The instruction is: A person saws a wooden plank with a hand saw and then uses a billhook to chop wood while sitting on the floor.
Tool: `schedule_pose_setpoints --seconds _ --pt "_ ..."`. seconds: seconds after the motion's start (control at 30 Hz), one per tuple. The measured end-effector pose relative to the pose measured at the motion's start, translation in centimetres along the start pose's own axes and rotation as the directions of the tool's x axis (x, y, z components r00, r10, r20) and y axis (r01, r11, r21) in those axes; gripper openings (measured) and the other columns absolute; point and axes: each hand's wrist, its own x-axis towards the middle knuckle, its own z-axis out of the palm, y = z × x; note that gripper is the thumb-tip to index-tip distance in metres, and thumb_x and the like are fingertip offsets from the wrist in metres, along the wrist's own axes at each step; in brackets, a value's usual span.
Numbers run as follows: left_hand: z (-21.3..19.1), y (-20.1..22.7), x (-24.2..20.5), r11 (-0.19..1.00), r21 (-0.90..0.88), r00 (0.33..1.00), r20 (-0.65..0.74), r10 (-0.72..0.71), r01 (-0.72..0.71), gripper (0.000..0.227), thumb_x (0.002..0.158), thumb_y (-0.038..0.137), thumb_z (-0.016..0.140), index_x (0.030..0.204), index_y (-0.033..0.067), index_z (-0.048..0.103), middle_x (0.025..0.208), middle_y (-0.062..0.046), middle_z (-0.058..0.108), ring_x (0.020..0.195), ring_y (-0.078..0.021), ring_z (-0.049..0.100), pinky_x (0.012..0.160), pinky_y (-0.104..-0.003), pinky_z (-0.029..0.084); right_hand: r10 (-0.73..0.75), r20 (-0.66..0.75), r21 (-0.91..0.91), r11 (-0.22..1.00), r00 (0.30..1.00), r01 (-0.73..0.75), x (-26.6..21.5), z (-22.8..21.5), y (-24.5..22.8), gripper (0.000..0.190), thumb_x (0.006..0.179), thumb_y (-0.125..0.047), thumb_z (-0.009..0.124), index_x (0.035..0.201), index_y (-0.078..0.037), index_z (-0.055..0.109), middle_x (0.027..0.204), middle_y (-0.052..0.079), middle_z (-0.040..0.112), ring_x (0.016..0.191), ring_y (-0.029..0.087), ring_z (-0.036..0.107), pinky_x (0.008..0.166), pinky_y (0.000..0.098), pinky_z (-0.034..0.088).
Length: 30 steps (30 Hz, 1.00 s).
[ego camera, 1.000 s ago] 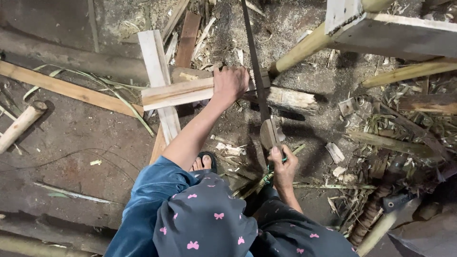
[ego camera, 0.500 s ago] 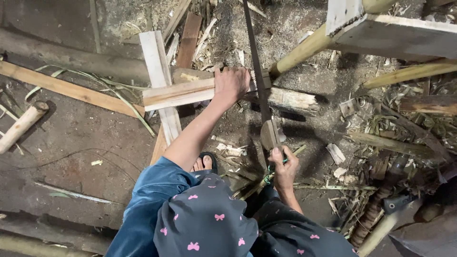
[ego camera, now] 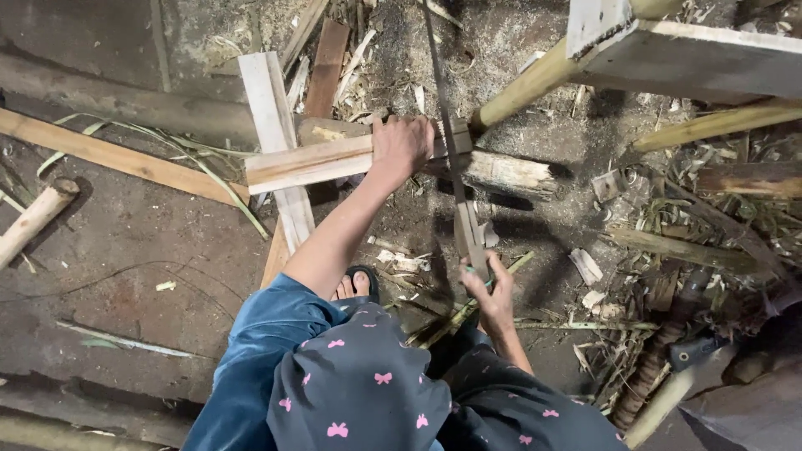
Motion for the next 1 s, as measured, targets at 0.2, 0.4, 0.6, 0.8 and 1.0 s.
schedule_pose_setpoints --seconds 0.2,0.4,0.6,0.8,1.0 --pt "0.8 -0.1 0.4 0.999 0.032 0.999 0.040 -0.012 0.011 0.042 0.087 0.040 0.032 0.080 0.0221 0.069 0.080 -0.004 0.071 0.084 -0.0283 0.065 0.073 -0.046 0.038 -0.101 -0.087 -0.016 0.995 0.991 0.100 0.5 -0.8 3.3 0.022 0.079 -0.019 0.069 0.089 -0.001 0.059 0.063 0.005 0.055 0.059 0.009 0.048 0.056 0.0249 0.042" --pt "3.1 -0.5 1.3 0.999 0.025 0.999 0.028 -0.039 0.038 0.048 0.090 0.039 0.028 0.074 0.0207 0.070 0.076 -0.005 0.071 0.081 -0.0276 0.066 0.077 -0.047 0.037 -0.167 -0.158 -0.117 0.982 0.973 0.149 0.4 -1.4 3.8 0.022 0.085 -0.016 0.068 0.068 -0.006 0.059 0.051 0.000 0.052 0.053 0.003 0.039 0.050 0.0199 0.035" --pt "-0.7 0.6 -1.0 0.995 -0.040 0.995 -0.016 -0.095 0.094 0.049 0.091 0.035 0.027 0.072 0.0204 0.070 0.075 -0.005 0.070 0.081 -0.0264 0.064 0.076 -0.044 0.037 -0.205 -0.122 -0.185 0.966 0.971 0.180 -1.8 -1.0 3.0 0.024 0.086 -0.015 0.068 0.066 -0.004 0.060 0.049 0.005 0.055 0.049 0.004 0.043 0.049 0.0210 0.038" --pt "-0.7 0.2 -1.7 0.994 -0.056 0.896 -0.440 0.060 -0.094 0.023 0.087 0.027 0.048 0.077 0.0126 0.063 0.070 -0.007 0.060 0.068 -0.0259 0.060 0.063 -0.039 0.040 -0.272 -0.213 -0.172 0.956 0.939 0.238 -1.3 0.2 3.1 0.025 0.084 -0.015 0.070 0.063 -0.006 0.059 0.048 0.004 0.056 0.046 0.005 0.046 0.047 0.0214 0.038" --pt "-2.1 -1.7 -3.5 0.916 0.027 0.815 -0.447 0.369 -0.400 0.047 0.078 0.035 0.060 0.113 0.0048 0.053 0.095 -0.014 0.055 0.086 -0.0305 0.053 0.075 -0.042 0.038 -0.223 -0.273 -0.169 0.969 0.936 0.181 -1.2 0.7 2.2 0.020 0.084 -0.018 0.071 0.071 -0.005 0.063 0.052 0.005 0.058 0.050 0.005 0.047 0.050 0.0220 0.038"
